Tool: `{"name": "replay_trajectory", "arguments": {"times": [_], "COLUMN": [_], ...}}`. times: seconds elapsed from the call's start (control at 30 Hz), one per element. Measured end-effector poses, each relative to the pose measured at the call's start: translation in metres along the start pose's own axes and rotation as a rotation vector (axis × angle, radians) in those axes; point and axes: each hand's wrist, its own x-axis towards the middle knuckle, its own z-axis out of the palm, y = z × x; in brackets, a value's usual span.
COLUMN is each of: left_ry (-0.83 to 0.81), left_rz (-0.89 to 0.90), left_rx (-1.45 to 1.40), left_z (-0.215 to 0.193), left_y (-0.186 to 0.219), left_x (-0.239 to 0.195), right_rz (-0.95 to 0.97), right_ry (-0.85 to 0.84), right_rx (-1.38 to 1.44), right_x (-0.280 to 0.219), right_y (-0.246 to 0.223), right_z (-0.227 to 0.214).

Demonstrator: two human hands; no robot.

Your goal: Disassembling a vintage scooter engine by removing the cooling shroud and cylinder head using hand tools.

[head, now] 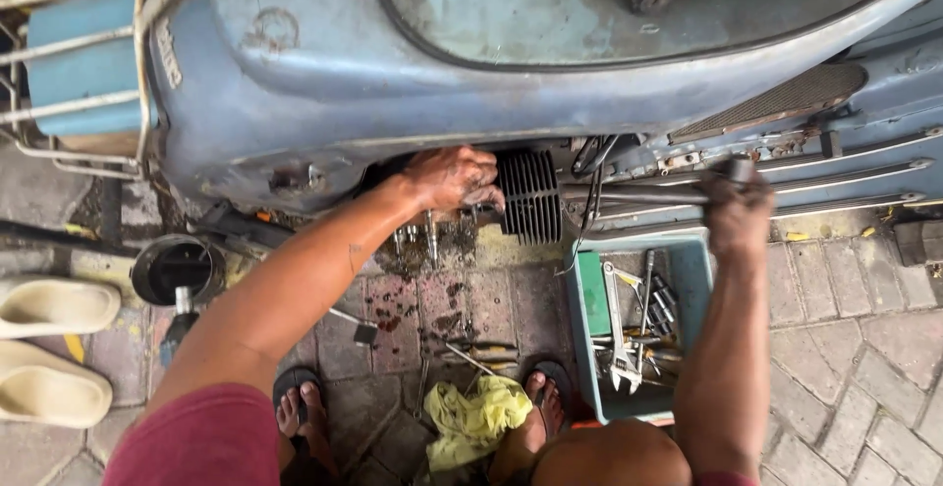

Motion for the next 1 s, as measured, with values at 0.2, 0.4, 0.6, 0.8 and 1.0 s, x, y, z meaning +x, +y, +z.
{"name": "replay_trajectory", "arguments": {"times": [0.2,0.4,0.6,0.8,1.0], "left_ry": [0.029,-0.007,0.087,0.094,0.074], "left_rz": [0.06,-0.001,-0.012,0.069,0.073], "left_rx": [-0.003,0.114,0.044,0.06,0.123], "left_z": [0.02,0.001,0.029,-0.015,-0.014], "left_y": [-0.039,-0.007,-0.05,0.011,-0.001], "left_x": [0.008,-0.001,0.003,-0.01,-0.01], "right_rz": [-0.081,-0.136,-0.111,-0.096,-0.182], "right_ry": [-0.051,-0.054,0.229,-0.002,0.048], "right_rx": [-0.058,-0.097,-0.057,-0.116,-0.053], "right_x": [0.042,0.009,0.066,0.029,0.034], "right_y": [0.058,0.04,0.097,0.052,0.055], "right_z": [0.019,0.022,-0.06,0.038,-0.014]}}
